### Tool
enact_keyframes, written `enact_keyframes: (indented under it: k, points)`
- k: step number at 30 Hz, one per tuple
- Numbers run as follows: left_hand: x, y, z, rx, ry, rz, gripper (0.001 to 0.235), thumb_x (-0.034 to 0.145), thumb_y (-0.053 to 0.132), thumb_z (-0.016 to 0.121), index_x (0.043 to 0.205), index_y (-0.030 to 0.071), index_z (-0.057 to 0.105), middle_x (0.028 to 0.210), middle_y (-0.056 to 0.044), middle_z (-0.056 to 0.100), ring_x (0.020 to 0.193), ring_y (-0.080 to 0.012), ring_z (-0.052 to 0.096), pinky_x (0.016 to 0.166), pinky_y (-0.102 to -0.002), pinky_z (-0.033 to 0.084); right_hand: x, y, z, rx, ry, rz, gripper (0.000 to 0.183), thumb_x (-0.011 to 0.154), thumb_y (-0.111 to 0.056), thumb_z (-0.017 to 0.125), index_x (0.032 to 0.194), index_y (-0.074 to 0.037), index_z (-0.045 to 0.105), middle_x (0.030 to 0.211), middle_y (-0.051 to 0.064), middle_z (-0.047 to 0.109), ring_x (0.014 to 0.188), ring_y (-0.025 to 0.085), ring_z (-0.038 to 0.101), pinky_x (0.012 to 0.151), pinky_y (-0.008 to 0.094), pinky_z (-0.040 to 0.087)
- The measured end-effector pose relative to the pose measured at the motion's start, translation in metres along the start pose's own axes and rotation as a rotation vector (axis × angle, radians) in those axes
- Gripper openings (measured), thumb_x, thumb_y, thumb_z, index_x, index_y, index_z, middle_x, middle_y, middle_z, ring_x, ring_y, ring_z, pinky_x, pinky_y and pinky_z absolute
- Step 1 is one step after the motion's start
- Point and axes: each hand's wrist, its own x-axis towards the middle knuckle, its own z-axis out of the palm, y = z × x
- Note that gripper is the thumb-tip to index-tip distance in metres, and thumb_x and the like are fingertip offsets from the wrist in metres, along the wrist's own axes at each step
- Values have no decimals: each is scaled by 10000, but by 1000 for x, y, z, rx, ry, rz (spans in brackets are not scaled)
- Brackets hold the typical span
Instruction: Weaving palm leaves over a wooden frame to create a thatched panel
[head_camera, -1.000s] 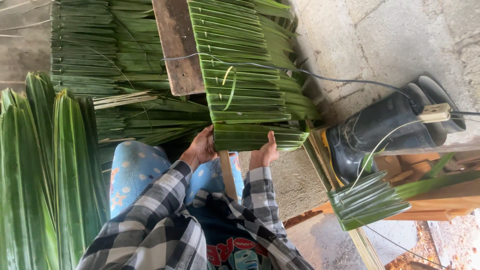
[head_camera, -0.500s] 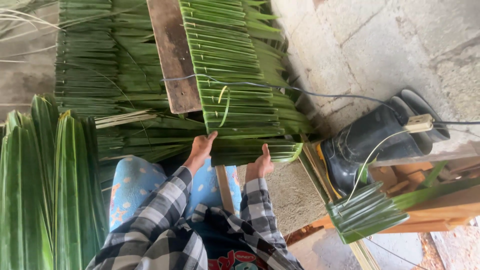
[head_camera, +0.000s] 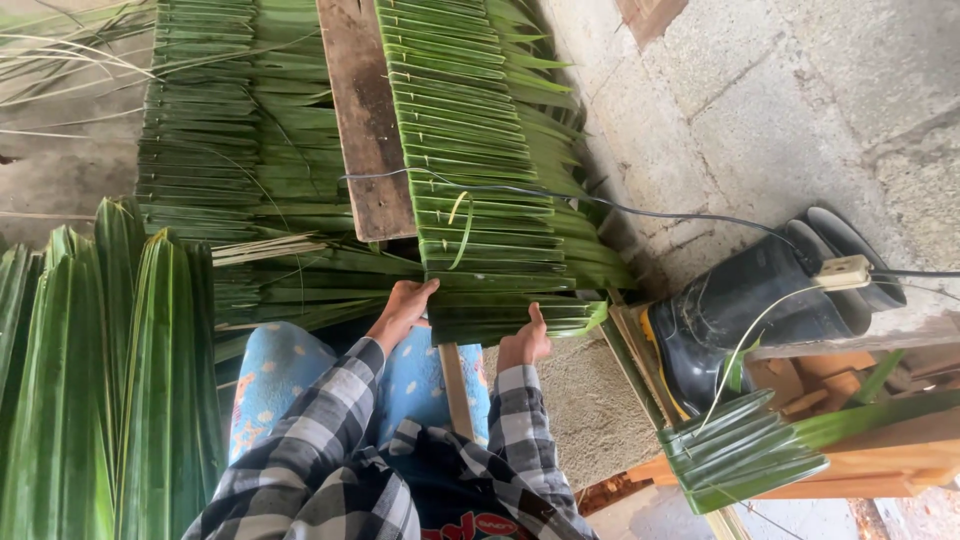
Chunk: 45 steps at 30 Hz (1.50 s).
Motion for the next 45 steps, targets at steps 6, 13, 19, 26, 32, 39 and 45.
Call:
enact_keyframes:
  k: [6,13,19,26,32,39,45]
  points:
    - [-56,58,4,-38,22,-18,691,900,357,736,1265,-208,576,1270,-388,584,1063,-505,662,727,-574,613,9,7,4,-2,3,8,1045,695,-97,930,1483,114,277,1561,391,229,1491,494,205,1219,596,162]
    - [-45,-3,2,-467,18,-68,504,969,248,678,1249,-156,566,1106,-327,627,935,-489,689,758,-627,600,-1,3,10,-15,-9,21,1089,707,-121,921,1517,105,229,1595,372,170,1501,490,162,1237,590,134]
    - [-65,-7,26,-805,38,-79,423,1002,153,614,1310,-126,538,1375,-296,440,1243,-545,521,973,-645,497,10,-1,12,-59,-11,25,1076,720,-127,928,1525,77,244,1602,355,167,1507,476,152,1229,601,108]
    - [-82,7,40,-774,252,-45,193,910,152,768,1063,39,735,887,-139,676,628,-216,641,515,-293,547,9,-9,6,-85,-67,-31,1088,728,-109,925,1524,114,219,1597,401,100,1497,521,85,1206,643,54]
    - [-49,-40,53,-591,393,157,148,943,150,720,1065,90,778,735,-53,666,573,-51,552,491,-168,476,-5,-21,-5,-74,-72,-27,1048,737,-124,927,1509,125,265,1610,387,57,1501,510,46,1200,644,34]
    - [-77,-35,56,-363,324,419,352,971,129,707,1320,91,688,968,-124,756,842,-95,618,777,-285,555,40,0,-24,-48,-25,-39,965,713,-103,956,1409,135,330,1423,439,375,1346,510,450,1069,653,380]
    - [-73,-34,56,-698,258,278,343,926,68,738,1268,87,724,980,-122,757,921,-140,679,916,-327,576,81,20,-54,41,-59,-87,768,749,-75,930,1338,140,487,1221,325,622,1082,415,676,875,539,564]
